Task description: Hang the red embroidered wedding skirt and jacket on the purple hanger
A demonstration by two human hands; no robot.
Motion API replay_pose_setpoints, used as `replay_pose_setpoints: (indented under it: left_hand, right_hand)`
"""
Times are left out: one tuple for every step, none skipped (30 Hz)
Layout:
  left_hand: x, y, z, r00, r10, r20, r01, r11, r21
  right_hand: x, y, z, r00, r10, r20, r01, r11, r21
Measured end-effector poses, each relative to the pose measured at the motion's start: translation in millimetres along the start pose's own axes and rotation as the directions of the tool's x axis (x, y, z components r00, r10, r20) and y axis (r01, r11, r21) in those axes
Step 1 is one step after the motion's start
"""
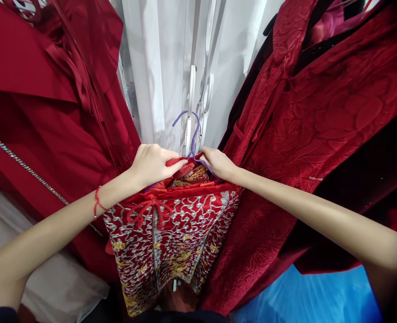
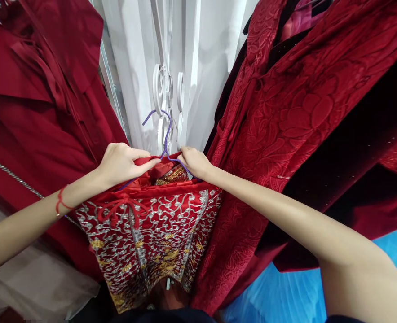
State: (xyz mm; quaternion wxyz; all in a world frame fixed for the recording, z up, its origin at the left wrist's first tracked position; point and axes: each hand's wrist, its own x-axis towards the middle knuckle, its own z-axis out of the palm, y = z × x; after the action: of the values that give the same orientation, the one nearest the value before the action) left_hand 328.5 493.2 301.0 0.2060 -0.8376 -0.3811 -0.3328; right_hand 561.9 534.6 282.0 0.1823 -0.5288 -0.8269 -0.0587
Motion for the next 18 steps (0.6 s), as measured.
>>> replay_pose_setpoints:
  left_hand:
    - [-1,0,1.1,1.0,0.006,-0.011,-0.006,1.0,0.016]
    - [-1,1,2.0,1.0,0.013,-0.021,-0.012,0.999,0.03]
    - [-2,1,2.8,0.999,0.018,-0.03,-0.017,0.999,0.042]
    - [-2,1,3.5,0.999,0.023,-0.038,-0.021,0.998,0.053]
    - [-3,1,4.1,0.999,0.025,-0.043,-0.022,0.998,0.062]
    - [-3,1,4.5,0.999,0.026,-0.045,-0.023,0.997,0.069]
    - [-3,1,4.9,0.999,0.026,-0.043,-0.023,0.997,0.073]
    - [-3,1,5.1,0.999,0.026,-0.041,-0.023,0.997,0.077]
    - [-3,1,5.3,0.999,0.027,-0.038,-0.024,0.997,0.078]
    - [-3,0,5.4,0.999,0.029,-0.035,-0.026,0.997,0.079]
    - [-4,0,5.4,0.999,0.03,-0.033,-0.028,0.996,0.081]
    - [-4,0,5.5,0.999,0.031,-0.033,-0.028,0.996,0.084]
    - [-4,-1,5.5,0.999,0.031,-0.036,-0.028,0.996,0.088]
    - [-5,-1,5.5,0.999,0.029,-0.042,-0.025,0.995,0.092]
    - [-5,-1,5.4,0.999,0.026,-0.048,-0.021,0.995,0.095]
    - [-6,-1,5.3,0.998,0.023,-0.054,-0.017,0.995,0.096]
    - [-6,-1,5.2,0.998,0.019,-0.059,-0.013,0.995,0.094]
    - [-7,-1,5.1,0.998,0.015,-0.06,-0.01,0.996,0.09]
  right_hand:
    - [1,1,1,1.0,-0.013,0.004,0.013,1.0,0.016]
    - [2,2,1,1.0,-0.023,0.014,0.023,0.999,0.031]
    - [2,3,1,0.999,-0.032,0.029,0.03,0.999,0.045]
    - [2,4,1,0.998,-0.037,0.049,0.034,0.998,0.058]
    - [2,4,1,0.997,-0.039,0.07,0.034,0.997,0.071]
    - [2,4,1,0.995,-0.038,0.088,0.03,0.996,0.086]
    - [2,4,1,0.994,-0.035,0.107,0.024,0.994,0.108]
    - [2,5,0,0.991,-0.032,0.129,0.014,0.99,0.14]
    - [3,5,0,0.987,-0.032,0.159,0.003,0.984,0.18]
    - [3,5,-1,0.979,-0.04,0.2,-0.006,0.975,0.222]
    - [4,6,-2,0.968,-0.056,0.246,-0.011,0.965,0.26]
    - [5,6,-3,0.952,-0.076,0.298,-0.014,0.957,0.289]
    - [7,7,-4,0.931,-0.097,0.353,-0.017,0.951,0.308]
    - [8,7,-5,0.906,-0.112,0.408,-0.025,0.948,0.316]
    - [10,6,-5,0.881,-0.115,0.459,-0.04,0.948,0.316]
    - [11,6,-6,0.855,-0.107,0.508,-0.067,0.948,0.312]
    - [12,5,-6,0.827,-0.092,0.555,-0.101,0.946,0.307]
    - [13,3,-7,0.794,-0.073,0.604,-0.14,0.944,0.298]
